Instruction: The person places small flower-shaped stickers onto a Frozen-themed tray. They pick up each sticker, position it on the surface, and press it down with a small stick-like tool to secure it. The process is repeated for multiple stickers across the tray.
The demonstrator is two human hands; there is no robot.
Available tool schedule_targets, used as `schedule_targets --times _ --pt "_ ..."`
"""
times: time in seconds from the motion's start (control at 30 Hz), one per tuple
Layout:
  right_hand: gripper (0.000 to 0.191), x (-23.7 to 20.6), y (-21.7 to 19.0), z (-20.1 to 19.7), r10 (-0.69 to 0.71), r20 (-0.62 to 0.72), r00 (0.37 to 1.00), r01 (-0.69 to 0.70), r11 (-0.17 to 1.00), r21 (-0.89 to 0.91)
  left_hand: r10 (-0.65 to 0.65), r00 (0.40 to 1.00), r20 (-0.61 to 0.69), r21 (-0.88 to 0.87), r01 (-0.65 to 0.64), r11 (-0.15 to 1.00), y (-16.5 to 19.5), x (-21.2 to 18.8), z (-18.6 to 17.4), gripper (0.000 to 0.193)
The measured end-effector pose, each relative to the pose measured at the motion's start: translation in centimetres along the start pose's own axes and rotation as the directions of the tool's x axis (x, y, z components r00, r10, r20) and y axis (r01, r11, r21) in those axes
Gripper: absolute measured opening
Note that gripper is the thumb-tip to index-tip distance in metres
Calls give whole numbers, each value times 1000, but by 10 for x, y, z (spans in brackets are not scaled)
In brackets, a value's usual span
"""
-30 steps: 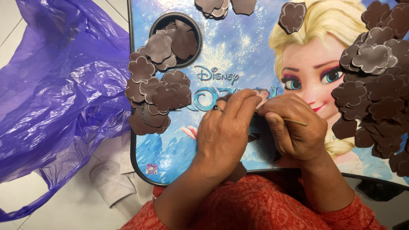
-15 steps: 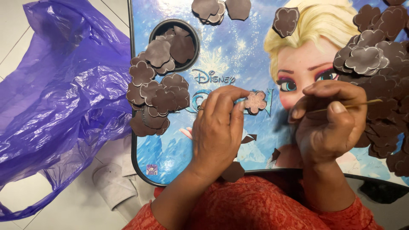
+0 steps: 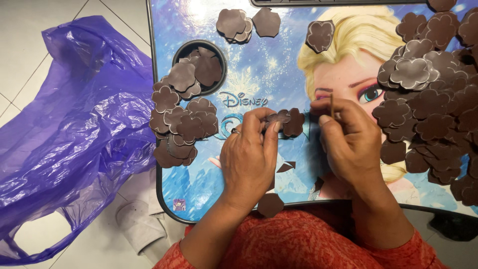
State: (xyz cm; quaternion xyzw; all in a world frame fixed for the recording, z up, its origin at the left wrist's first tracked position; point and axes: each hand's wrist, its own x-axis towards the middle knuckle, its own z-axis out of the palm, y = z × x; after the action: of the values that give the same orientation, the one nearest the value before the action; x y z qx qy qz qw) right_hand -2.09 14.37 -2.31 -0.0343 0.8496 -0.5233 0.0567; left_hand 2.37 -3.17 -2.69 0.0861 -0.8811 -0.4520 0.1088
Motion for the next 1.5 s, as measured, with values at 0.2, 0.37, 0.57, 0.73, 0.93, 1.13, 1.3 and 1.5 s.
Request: schedule_targets --times 0.2,0.37,0.57,0.73,0.93,1.13,1.3,1.5 --pt "23 5 -9 1 -179 19 984 178 957 -227 -108 994 5 -138 108 985 -2 0 -1 19" --pt "31 9 -16 7 -202 81 976 214 959 -184 -190 982 -16 -275 178 945 -3 1 -3 20" --pt "46 8 -24 22 -348 107 932 362 855 -371 -137 990 -27 -208 128 970 -6 2 -1 20" --pt "42 6 -26 25 -359 85 929 360 828 -430 -161 987 -27 -308 145 940 -8 2 -1 20" --pt "42 7 -27 25 -372 84 924 372 833 -409 -163 986 -47 -316 140 938 -9 2 -2 22" --pt "37 7 -13 22 -348 95 933 358 867 -346 -190 977 -100 -295 153 943 -11 2 -1 18" --pt "30 21 10 3 172 192 966 -205 964 170 -196 977 -84 -420 144 896 -14 2 -3 17" --pt "32 25 28 -18 207 303 930 -362 659 659 -156 985 -69 -751 52 658 -13 -8 -1 15"
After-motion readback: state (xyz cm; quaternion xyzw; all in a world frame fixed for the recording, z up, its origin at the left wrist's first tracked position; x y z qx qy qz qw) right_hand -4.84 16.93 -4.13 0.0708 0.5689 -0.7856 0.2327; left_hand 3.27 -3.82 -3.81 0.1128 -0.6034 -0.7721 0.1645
